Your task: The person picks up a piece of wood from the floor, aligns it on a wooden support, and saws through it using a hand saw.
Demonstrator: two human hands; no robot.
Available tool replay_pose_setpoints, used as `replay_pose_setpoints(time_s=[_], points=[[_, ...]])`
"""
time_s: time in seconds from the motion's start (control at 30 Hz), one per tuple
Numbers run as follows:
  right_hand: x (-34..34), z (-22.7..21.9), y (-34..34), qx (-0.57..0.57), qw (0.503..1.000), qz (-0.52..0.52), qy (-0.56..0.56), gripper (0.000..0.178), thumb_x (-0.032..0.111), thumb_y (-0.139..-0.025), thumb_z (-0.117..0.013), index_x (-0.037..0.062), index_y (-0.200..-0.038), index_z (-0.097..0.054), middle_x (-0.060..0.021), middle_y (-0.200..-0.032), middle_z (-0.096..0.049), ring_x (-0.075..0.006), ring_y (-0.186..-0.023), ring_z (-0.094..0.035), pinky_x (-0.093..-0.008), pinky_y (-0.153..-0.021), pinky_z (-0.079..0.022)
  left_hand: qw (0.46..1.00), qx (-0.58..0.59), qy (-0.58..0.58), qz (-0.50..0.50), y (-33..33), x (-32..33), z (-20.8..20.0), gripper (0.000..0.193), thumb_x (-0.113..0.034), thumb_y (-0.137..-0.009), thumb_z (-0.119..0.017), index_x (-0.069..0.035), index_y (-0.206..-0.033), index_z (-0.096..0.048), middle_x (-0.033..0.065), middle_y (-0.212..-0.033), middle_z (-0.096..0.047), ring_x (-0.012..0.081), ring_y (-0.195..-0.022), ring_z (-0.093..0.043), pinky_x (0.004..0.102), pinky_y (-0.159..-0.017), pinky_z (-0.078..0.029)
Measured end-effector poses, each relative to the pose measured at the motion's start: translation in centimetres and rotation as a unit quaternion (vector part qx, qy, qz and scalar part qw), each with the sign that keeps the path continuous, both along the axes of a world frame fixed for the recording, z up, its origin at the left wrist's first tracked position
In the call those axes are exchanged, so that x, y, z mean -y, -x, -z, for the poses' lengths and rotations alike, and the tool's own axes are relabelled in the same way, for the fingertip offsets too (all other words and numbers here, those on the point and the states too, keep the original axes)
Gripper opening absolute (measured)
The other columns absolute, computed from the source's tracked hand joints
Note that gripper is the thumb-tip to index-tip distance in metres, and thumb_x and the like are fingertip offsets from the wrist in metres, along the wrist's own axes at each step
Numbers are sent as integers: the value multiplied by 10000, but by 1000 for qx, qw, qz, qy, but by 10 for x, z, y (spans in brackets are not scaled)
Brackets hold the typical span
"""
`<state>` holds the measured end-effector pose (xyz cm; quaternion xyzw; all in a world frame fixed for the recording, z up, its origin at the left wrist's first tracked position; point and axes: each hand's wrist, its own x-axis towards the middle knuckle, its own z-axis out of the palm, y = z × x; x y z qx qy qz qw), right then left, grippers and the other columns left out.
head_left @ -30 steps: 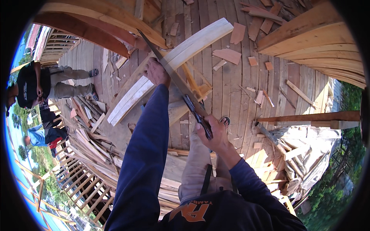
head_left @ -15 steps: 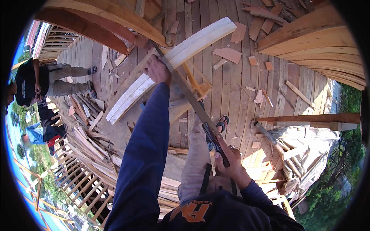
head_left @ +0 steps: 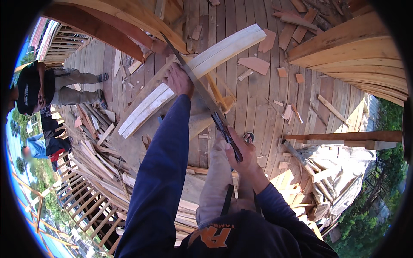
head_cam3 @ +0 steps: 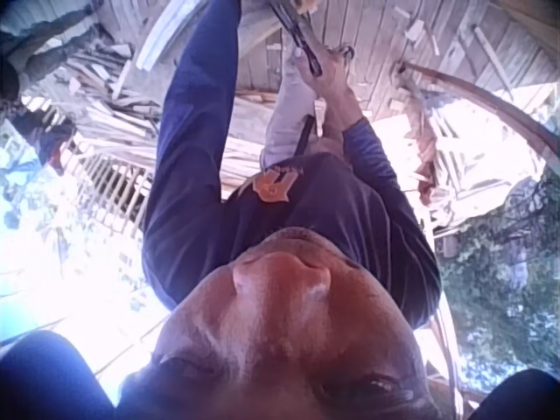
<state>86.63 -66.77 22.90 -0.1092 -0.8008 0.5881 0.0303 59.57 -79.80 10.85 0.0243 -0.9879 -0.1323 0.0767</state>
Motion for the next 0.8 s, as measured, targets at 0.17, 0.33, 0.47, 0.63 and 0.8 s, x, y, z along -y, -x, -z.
replay_pose_setpoints(time_s=[0.17,0.33,0.47,0.63,0.8], points=[[-11,25,-50,-24,1000,2,-10,463,177,-901,-565,-36,-1308,-516,-180,-797,-668,-278,-598,-651,-316,-591,-511,997,19,67,36,-10,2,-4,149,-187,-892,-481,-67,-976,-512,137,-970,-574,300,-1007,-506,438,-895,-307],[-6,20,-6,-3,1000,-5,2,538,106,-820,-616,-17,-1330,-496,-195,-850,-676,-305,-611,-655,-354,-602,-521,997,52,58,15,-6,-4,-1,169,-199,-887,-495,-69,-996,-502,123,-998,-572,296,-1014,-501,446,-907,-308],[-3,20,-12,-22,1000,-1,6,490,154,-859,-587,-30,-1308,-518,-192,-791,-655,-287,-591,-643,-339,-584,-509,998,-9,65,19,2,9,7,170,-208,-883,-497,-69,-980,-503,119,-1022,-583,296,-1016,-503,452,-912,-304],[-17,15,-55,-12,1000,0,-19,471,161,-865,-582,-70,-1273,-537,-174,-713,-640,-280,-546,-635,-337,-552,-500,998,14,61,4,-8,0,4,155,-194,-896,-479,-65,-976,-504,115,-1027,-590,292,-1014,-506,457,-907,-307],[4,7,-19,-32,999,14,10,556,97,-808,-626,-1,-1338,-490,-190,-838,-684,-334,-661,-668,-398,-635,-530,996,-5,81,26,0,11,11,144,-183,-875,-501,-66,-957,-508,113,-987,-586,288,-990,-515,426,-888,-314]])
